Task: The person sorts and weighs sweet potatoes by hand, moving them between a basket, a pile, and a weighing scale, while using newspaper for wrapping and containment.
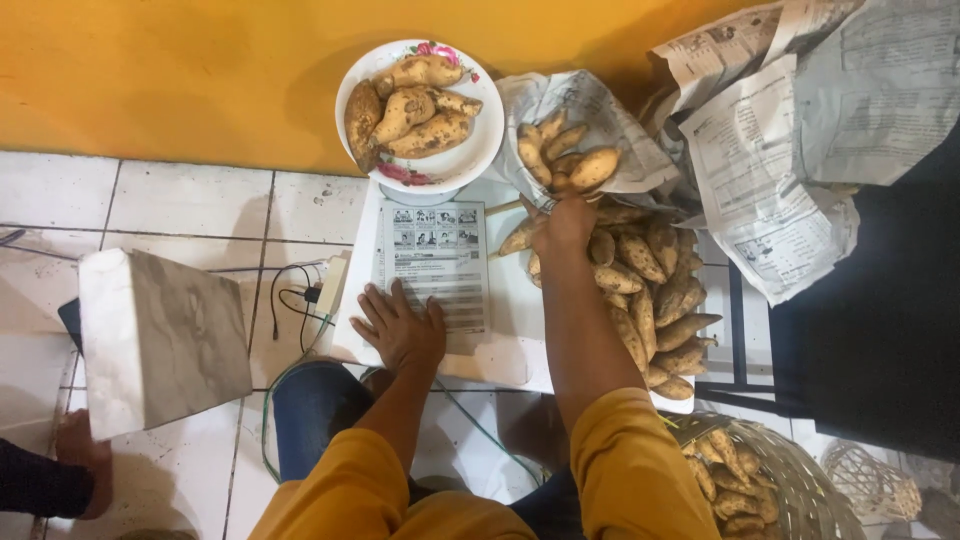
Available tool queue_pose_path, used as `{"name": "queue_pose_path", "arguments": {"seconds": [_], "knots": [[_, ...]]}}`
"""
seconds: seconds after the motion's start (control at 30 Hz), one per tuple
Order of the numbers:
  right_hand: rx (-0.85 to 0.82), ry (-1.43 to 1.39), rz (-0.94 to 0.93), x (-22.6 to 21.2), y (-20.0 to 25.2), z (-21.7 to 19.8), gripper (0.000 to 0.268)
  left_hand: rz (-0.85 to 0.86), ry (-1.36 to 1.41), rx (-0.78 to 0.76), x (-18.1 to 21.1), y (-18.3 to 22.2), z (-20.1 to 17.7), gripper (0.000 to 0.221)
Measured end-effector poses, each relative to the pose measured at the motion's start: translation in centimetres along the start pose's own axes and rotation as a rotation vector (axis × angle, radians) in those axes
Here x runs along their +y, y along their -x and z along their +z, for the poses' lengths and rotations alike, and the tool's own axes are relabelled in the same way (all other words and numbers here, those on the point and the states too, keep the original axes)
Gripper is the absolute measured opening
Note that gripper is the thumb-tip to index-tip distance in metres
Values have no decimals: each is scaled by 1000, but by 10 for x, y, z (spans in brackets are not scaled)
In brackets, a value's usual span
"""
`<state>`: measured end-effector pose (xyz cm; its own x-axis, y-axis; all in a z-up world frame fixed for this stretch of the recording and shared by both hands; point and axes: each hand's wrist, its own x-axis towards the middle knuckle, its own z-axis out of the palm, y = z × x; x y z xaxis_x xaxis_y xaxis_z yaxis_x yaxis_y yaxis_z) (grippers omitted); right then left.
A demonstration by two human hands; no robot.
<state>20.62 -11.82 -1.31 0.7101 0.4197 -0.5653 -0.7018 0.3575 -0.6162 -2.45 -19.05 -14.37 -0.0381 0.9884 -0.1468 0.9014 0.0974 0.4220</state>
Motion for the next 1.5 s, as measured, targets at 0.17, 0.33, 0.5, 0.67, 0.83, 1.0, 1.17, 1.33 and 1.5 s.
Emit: {"name": "queue_pose_path", "arguments": {"seconds": [0.17, 0.33, 0.5, 0.67, 0.83, 1.0, 1.17, 1.33, 1.5], "knots": [[-35, 81, -4, 17, -76, -10, 37, 37, 38, 71, -1, 0, 5, 71], [-62, 177, -36, 16, -92, -7, 47, 62, 49, 160, -7, -2, 17, 73], [-49, 156, -7, 7, -85, -4, 40, 84, 46, 223, -9, -6, 26, 74], [-68, 315, -16, 1, -80, -24, 55, 48, 43, 135, -8, -3, 19, 75], [-14, 453, -113, -1, -18, -27, 78, 52, 21, 142, -9, -3, 21, 75], [-27, 506, -278, 9, 13, -24, 77, 82, 29, 200, -7, -1, 19, 74], [-74, 538, -854, 7, 63, -5, 54, 66, 18, 181, -6, 1, 16, 74], [-481, 914, -998, 2, 43, 22, 28, 60, 27, 161, -6, -2, 16, 73], [-868, 1141, -1254, 17, 28, 73, 37, 57, 55, 191, -4, 0, 13, 72]]}}
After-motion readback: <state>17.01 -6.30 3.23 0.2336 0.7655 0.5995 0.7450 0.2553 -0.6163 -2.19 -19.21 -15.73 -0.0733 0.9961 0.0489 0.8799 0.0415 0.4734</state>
